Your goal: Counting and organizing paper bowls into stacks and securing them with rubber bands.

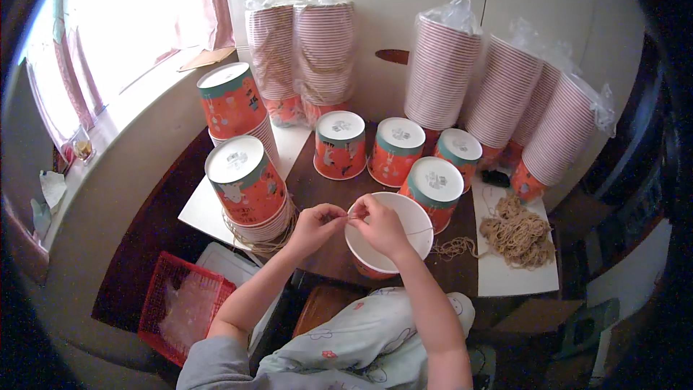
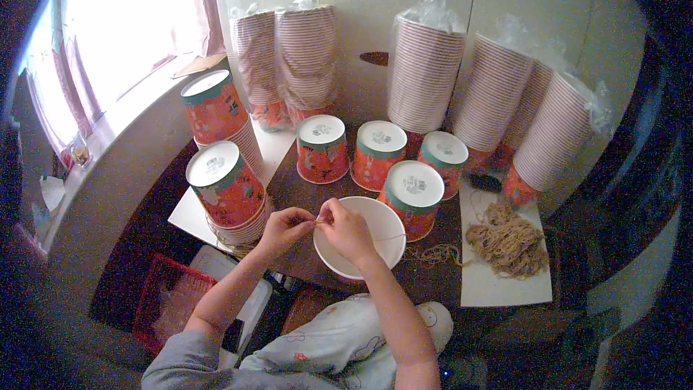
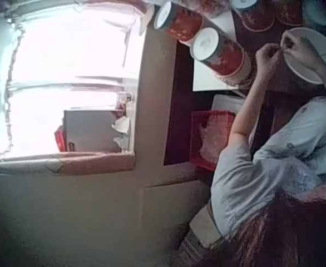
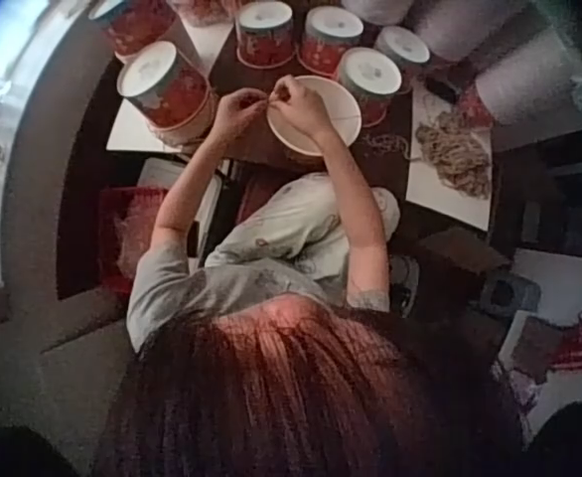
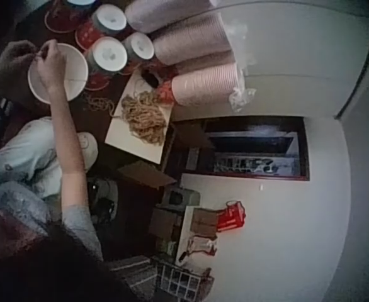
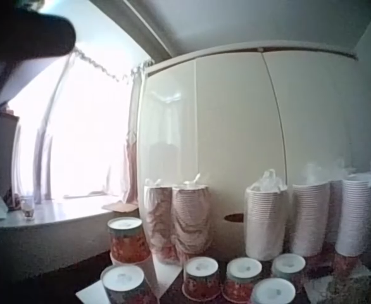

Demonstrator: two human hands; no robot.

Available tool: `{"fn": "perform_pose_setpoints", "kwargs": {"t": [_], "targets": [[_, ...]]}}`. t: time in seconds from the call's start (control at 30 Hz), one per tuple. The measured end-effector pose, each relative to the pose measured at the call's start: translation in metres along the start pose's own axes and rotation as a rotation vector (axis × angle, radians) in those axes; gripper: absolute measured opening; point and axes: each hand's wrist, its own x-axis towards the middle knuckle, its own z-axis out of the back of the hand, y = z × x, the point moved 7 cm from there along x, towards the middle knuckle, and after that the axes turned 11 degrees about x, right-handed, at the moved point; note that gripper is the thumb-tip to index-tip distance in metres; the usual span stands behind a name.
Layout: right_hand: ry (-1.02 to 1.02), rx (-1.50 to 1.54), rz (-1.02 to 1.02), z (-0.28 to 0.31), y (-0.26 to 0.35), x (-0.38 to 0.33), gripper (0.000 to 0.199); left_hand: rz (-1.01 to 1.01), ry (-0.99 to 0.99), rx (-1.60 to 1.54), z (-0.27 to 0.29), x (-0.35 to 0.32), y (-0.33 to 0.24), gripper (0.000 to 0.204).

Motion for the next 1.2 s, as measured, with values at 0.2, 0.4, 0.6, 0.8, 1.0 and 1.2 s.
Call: {"fn": "perform_pose_setpoints", "kwargs": {"t": [0.2,0.4,0.6,0.8,1.0,1.2], "targets": [[0.035,0.000,-0.055,0.002,-0.006,-0.002,0.012,0.059,0.138,-0.270,-0.005,-0.001,-0.003,0.009],[0.084,0.072,-0.092,0.005,-0.005,-0.002,0.011,0.116,0.172,-0.480,-0.007,0.000,-0.002,0.014],[0.155,0.116,-0.034,0.008,0.017,-0.003,0.011,0.233,0.222,-0.774,-0.011,0.000,0.006,0.024],[0.146,0.098,0.086,0.010,0.023,-0.006,0.014,0.320,0.269,-0.747,-0.013,0.000,-0.001,0.022],[0.095,0.130,0.218,0.009,0.018,-0.003,0.012,0.371,0.249,-0.760,-0.016,0.000,0.007,0.018],[0.071,0.018,0.230,0.009,0.019,-0.003,0.006,0.400,0.236,-0.808,-0.008,-0.005,-0.009,0.018]]}}
